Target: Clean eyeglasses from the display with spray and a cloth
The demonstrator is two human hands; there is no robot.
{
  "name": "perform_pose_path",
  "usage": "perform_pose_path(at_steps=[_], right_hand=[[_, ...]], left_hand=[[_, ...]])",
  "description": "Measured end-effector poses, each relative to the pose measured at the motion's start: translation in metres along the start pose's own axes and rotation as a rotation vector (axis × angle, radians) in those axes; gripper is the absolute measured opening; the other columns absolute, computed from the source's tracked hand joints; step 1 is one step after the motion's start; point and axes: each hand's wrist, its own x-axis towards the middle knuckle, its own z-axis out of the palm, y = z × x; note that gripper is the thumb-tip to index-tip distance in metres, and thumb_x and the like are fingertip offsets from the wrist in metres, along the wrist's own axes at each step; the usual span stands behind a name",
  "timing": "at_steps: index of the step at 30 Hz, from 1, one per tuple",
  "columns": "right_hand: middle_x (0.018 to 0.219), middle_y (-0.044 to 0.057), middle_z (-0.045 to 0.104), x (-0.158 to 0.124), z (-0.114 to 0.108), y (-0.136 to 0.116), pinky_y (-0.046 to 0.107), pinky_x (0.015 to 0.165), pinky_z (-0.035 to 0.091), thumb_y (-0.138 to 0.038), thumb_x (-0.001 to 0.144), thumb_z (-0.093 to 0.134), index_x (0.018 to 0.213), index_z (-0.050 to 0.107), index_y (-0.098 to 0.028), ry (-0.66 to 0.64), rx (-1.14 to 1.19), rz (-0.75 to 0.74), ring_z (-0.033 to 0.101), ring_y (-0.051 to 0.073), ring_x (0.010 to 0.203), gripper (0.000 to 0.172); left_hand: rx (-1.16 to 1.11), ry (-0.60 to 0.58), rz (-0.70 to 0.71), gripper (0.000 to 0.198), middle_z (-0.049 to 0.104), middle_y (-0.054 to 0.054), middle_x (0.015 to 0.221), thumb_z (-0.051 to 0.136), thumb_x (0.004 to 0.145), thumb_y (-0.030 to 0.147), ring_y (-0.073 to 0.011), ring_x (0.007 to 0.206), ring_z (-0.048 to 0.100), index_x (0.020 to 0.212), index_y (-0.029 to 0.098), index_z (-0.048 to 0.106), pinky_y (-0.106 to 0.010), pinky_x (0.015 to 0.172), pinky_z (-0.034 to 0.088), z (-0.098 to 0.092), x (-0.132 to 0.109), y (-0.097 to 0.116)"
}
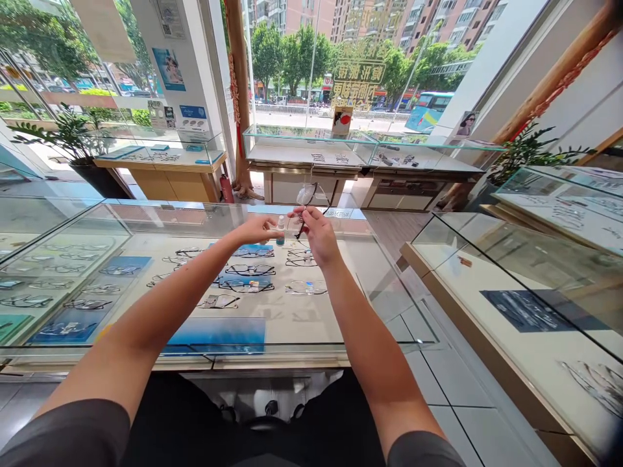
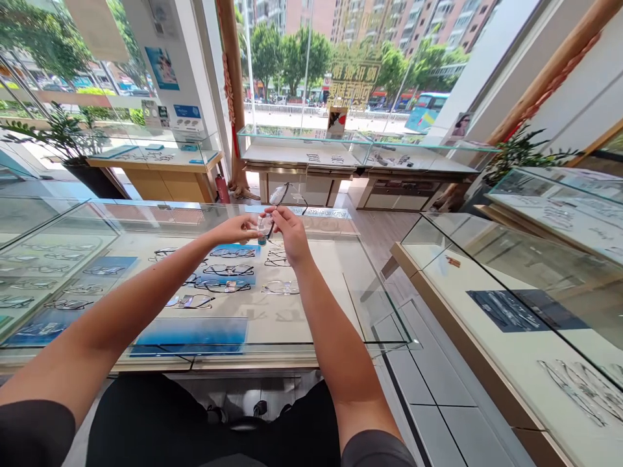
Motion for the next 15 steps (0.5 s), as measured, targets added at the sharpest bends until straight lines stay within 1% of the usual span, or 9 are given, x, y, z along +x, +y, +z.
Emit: perform_pose_path(at_steps=[2,4,5,6,7,9,10,12,15], right_hand=[[0.11,0.004,0.082,0.0,0.001,-0.001,0.035,0.083,0.053,-0.069,0.091,0.072,0.104,0.072,-0.029,-0.005,-0.009,-0.005,0.067,0.02,0.093,0.042],[0.111,0.004,0.082,-0.001,0.0,-0.002,0.036,0.085,0.053,-0.069,0.093,0.071,0.106,0.072,-0.03,-0.01,-0.019,-0.008,0.067,0.021,0.095,0.041],[0.111,0.004,0.082,-0.001,0.0,-0.002,0.037,0.086,0.053,-0.068,0.093,0.071,0.106,0.072,-0.03,-0.011,-0.019,-0.009,0.068,0.021,0.097,0.04],[0.112,0.004,0.082,-0.001,0.0,-0.002,0.037,0.087,0.053,-0.067,0.094,0.072,0.107,0.072,-0.031,-0.011,-0.015,-0.009,0.068,0.021,0.098,0.038],[0.112,0.004,0.082,-0.001,-0.001,-0.002,0.037,0.088,0.053,-0.066,0.094,0.073,0.106,0.073,-0.031,-0.01,-0.007,-0.011,0.069,0.021,0.099,0.037],[0.113,0.004,0.083,-0.003,0.0,-0.002,0.037,0.09,0.053,-0.062,0.095,0.074,0.106,0.075,-0.031,-0.02,0.018,-0.021,0.07,0.022,0.102,0.034],[0.114,0.004,0.083,-0.004,0.001,-0.001,0.038,0.092,0.053,-0.061,0.096,0.074,0.107,0.076,-0.031,-0.032,0.028,-0.029,0.071,0.022,0.103,0.032],[0.115,0.004,0.084,-0.008,0.005,0.0,0.038,0.095,0.053,-0.06,0.097,0.074,0.108,0.078,-0.031,-0.073,0.025,-0.036,0.072,0.023,0.108,0.031],[0.115,0.005,0.084,-0.017,0.016,0.001,0.04,0.099,0.054,-0.062,0.098,0.074,0.108,0.079,-0.03,-0.144,-0.005,-0.021,0.072,0.024,0.111,0.034]], left_hand=[[-0.114,0.08,-0.036,0.055,0.073,-0.006,0.088,0.091,0.071,0.053,-0.0207,0.076,0.065,0.107,0.017,0.071,-0.031,0.068,0.045,-0.014,-0.009,0.003],[-0.256,0.146,-0.03,0.039,0.071,-0.007,0.092,0.081,0.075,0.043,-0.0185,0.076,0.061,0.102,0.017,0.071,-0.031,0.067,0.045,-0.029,-0.02,0.009],[-0.316,0.165,-0.017,0.034,0.069,-0.006,0.093,0.075,0.075,0.038,-0.0172,0.075,0.059,0.102,0.017,0.07,-0.03,0.066,0.045,-0.036,-0.027,0.013],[-0.388,0.181,-0.003,0.034,0.067,-0.005,0.093,0.07,0.072,0.033,-0.0161,0.074,0.058,0.102,0.018,0.069,-0.029,0.065,0.046,-0.042,-0.035,0.017],[-0.525,0.193,0.024,0.038,0.066,-0.005,0.093,0.068,0.065,0.026,-0.0156,0.075,0.059,0.102,0.017,0.069,-0.028,0.066,0.047,-0.047,-0.044,0.022],[-0.727,0.196,0.088,0.046,0.067,-0.004,0.096,0.068,0.055,0.014,-0.0152,0.083,0.063,0.101,0.018,0.07,-0.025,0.068,0.05,-0.054,-0.064,0.032],[-0.777,0.196,0.113,0.048,0.068,-0.004,0.098,0.07,0.053,0.011,-0.0146,0.085,0.063,0.101,0.018,0.071,-0.023,0.069,0.051,-0.055,-0.074,0.036],[-0.865,0.18,0.149,0.047,0.067,-0.002,0.095,0.081,0.058,0.011,-0.0133,0.084,0.064,0.103,0.019,0.071,-0.021,0.068,0.052,-0.051,-0.093,0.043],[-0.974,0.167,0.189,0.046,0.065,0.001,0.094,0.093,0.064,0.016,-0.0114,0.079,0.065,0.102,0.02,0.068,-0.021,0.066,0.055,-0.035,-0.114,0.048]])
